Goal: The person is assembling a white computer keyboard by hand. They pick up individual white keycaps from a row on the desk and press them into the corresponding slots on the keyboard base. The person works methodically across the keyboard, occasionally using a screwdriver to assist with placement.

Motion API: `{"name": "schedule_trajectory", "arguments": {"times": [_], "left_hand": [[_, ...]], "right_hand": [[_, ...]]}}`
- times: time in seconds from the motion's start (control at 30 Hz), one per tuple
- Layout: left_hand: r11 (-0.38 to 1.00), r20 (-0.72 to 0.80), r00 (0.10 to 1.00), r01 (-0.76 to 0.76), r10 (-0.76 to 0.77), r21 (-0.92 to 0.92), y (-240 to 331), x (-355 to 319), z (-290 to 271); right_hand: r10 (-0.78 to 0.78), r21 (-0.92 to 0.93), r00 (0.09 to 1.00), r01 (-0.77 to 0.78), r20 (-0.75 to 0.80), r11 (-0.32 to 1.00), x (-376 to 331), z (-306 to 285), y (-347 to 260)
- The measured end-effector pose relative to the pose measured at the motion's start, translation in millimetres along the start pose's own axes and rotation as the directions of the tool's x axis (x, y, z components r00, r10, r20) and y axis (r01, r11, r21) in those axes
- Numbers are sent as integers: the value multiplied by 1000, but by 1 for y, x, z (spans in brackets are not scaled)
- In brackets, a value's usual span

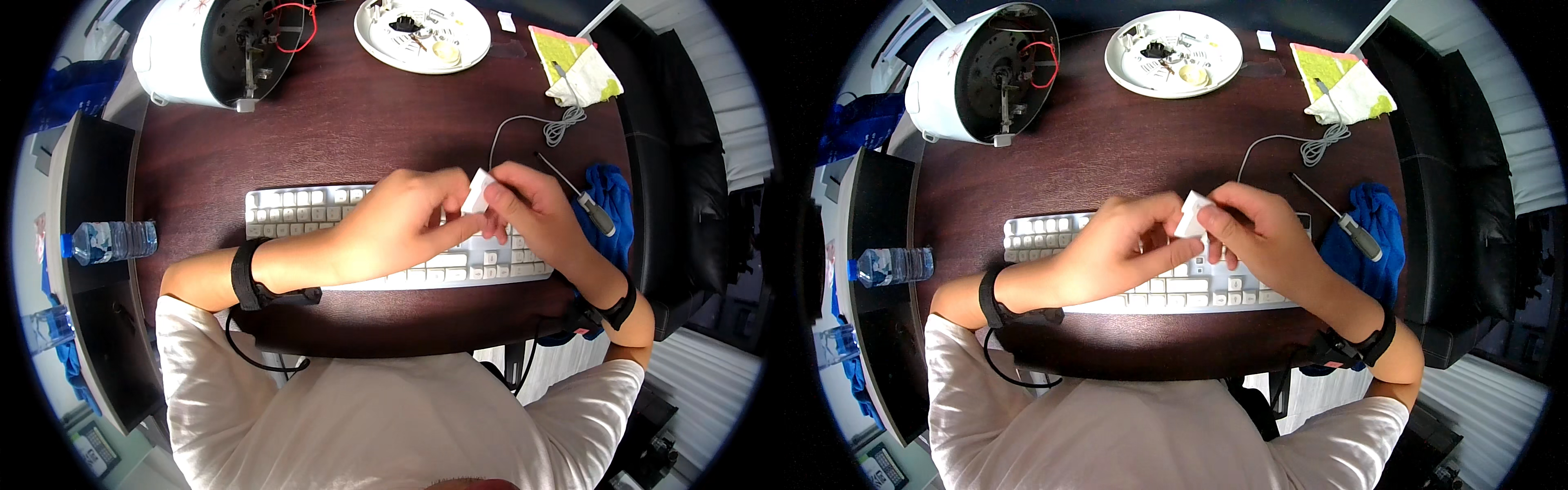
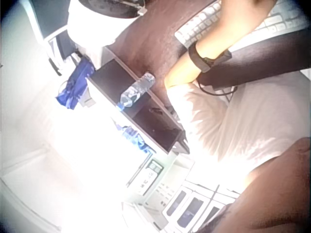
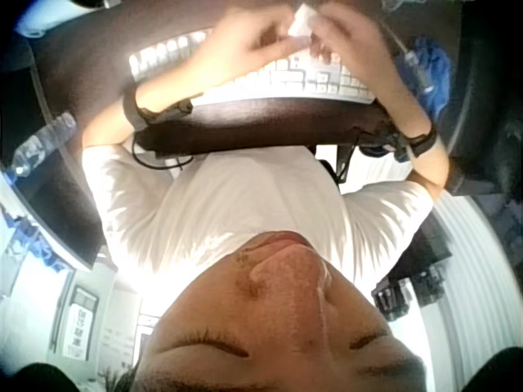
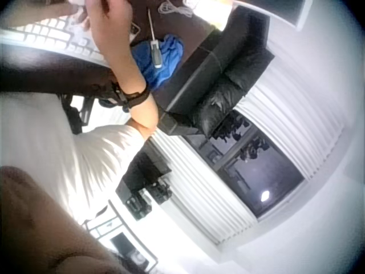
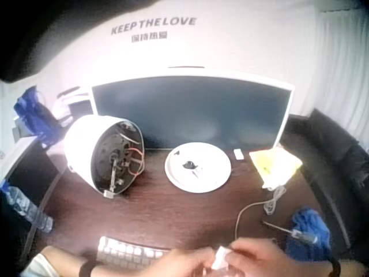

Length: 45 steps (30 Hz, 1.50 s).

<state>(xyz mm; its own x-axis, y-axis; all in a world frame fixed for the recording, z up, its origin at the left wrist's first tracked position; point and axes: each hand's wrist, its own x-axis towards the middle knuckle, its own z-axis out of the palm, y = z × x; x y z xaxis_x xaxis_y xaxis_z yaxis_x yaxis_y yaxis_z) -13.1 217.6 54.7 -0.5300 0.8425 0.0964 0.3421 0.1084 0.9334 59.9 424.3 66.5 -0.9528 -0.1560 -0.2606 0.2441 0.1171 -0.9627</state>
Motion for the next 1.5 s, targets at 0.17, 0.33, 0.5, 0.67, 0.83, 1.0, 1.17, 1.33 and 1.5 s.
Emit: {"name": "schedule_trajectory", "arguments": {"times": [0.17, 0.33, 0.5, 0.67, 0.83, 1.0, 1.17, 1.33, 1.5], "left_hand": [[892, 71, 992, -125, 104, 434, -11, -14, -2], [807, 150, 976, -214, 156, 551, -16, -27, 5], [681, 276, 930, -365, 242, 634, -25, -33, 8], [604, 330, 907, -420, 260, 678, -36, -41, 12], [463, 346, 903, -429, 256, 776, -37, -45, 16], [386, 367, 908, -418, 201, 822, -36, -49, 23], [460, 384, 916, -393, 117, 796, -33, -47, 23], [477, 399, 912, -392, 92, 787, -29, -47, 21], [616, 407, 908, -376, 98, 692, -28, -42, 15]], "right_hand": [[90, -580, 979, 34, 184, 814, 0, -6, 18], [13, -781, 977, 164, 215, 603, 2, 2, 37], [-25, -817, 985, 154, 169, 556, 1, 7, 41], [-48, -838, 996, 89, 75, 539, -3, 15, 35], [-53, -844, 998, 41, 15, 535, -2, 14, 39], [-75, -868, 994, 107, 80, 485, 0, 12, 40], [-145, -849, 980, 192, 138, 492, 2, 10, 48], [-88, -860, 983, 185, 163, 477, 5, 7, 46], [-57, -846, 989, 145, 135, 513, 3, 2, 35]]}}
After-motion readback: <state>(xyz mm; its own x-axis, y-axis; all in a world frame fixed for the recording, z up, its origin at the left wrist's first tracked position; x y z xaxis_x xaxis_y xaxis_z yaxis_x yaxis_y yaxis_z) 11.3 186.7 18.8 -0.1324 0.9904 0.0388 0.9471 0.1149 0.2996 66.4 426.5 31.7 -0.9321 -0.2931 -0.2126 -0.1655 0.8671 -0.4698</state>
